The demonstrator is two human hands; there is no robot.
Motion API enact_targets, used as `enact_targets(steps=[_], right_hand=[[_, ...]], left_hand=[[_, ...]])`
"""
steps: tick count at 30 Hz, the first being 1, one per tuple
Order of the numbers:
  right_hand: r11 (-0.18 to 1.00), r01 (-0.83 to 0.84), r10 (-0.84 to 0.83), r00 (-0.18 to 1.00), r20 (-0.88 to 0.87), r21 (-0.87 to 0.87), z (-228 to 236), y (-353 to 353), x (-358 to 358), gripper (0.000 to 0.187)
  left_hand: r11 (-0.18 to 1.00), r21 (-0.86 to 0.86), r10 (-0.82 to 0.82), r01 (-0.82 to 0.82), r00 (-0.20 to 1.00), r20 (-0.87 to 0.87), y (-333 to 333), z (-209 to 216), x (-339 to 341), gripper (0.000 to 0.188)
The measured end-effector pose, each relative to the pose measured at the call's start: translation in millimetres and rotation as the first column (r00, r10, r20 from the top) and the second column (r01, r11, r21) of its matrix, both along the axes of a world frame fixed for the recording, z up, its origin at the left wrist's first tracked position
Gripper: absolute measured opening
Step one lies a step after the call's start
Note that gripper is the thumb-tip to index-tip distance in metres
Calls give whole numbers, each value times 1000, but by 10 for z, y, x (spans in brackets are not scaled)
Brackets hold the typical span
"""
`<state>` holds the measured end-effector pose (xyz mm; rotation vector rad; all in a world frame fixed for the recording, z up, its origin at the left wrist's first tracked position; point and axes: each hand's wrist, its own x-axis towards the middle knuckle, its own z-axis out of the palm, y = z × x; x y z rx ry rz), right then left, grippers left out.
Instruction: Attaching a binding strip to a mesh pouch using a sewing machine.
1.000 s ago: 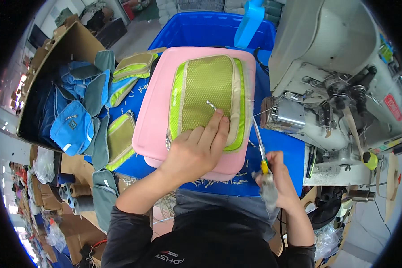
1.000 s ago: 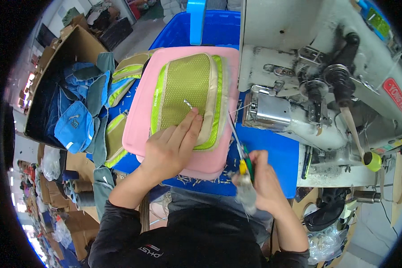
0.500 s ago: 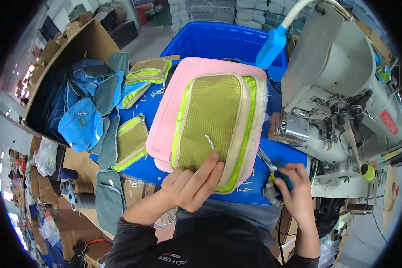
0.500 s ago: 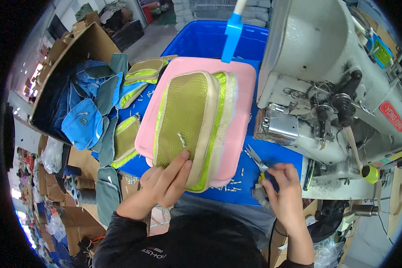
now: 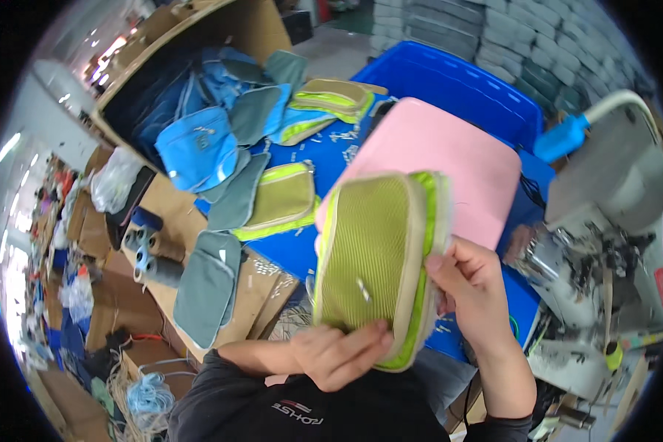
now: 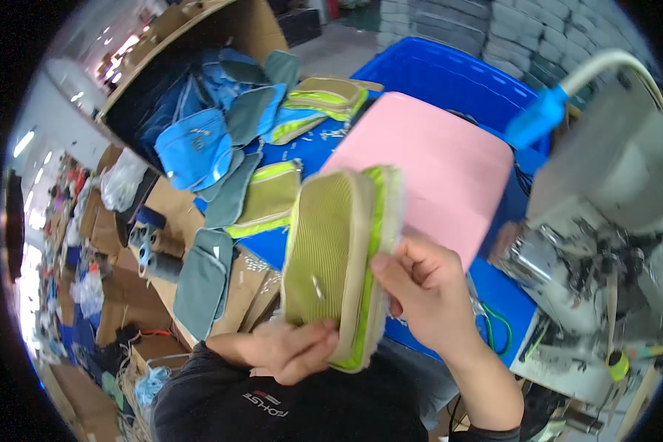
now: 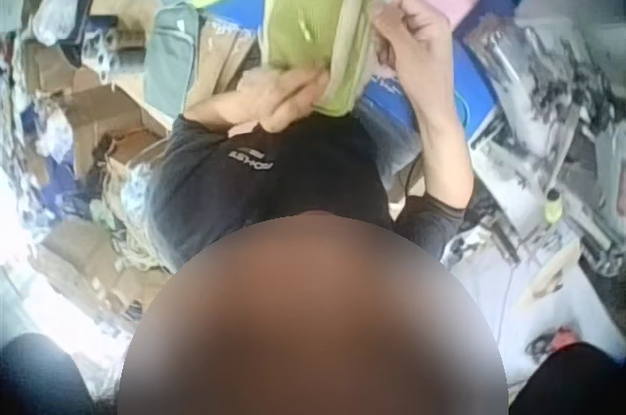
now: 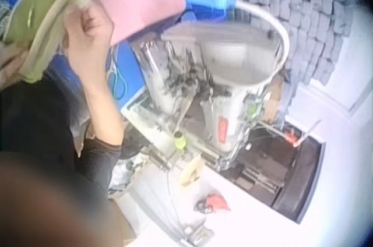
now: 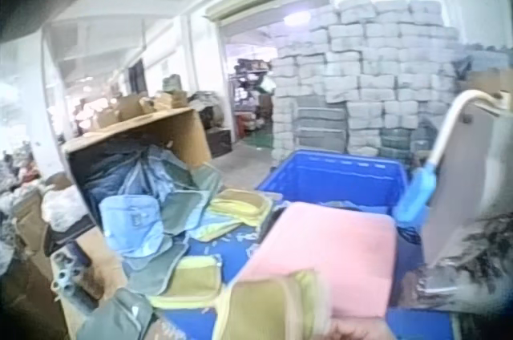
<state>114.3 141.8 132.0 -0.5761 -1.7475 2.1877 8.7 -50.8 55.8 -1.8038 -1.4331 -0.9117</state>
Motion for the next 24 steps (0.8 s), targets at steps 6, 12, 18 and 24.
enact_targets(steps=[6, 12, 18, 24], right_hand=[[896, 180, -81, 965, -249, 407, 74, 231, -508, 13], [911, 365, -399, 898, -186, -190, -363, 975, -703, 62], [974, -215, 225, 952, -209, 69, -370, -455, -110, 56], [947, -125, 107, 991, 74, 298, -307, -410, 304, 16]], left_hand=[[990, 111, -117, 84, 933, 341, -306, -113, 17, 58], [938, 138, -287, 318, 487, 825, -144, 158, -30, 21], [824, 405, -324, 395, -259, 910, 341, 473, -75, 16], [923, 217, -220, 318, -28, 975, 496, 393, -356, 17]])
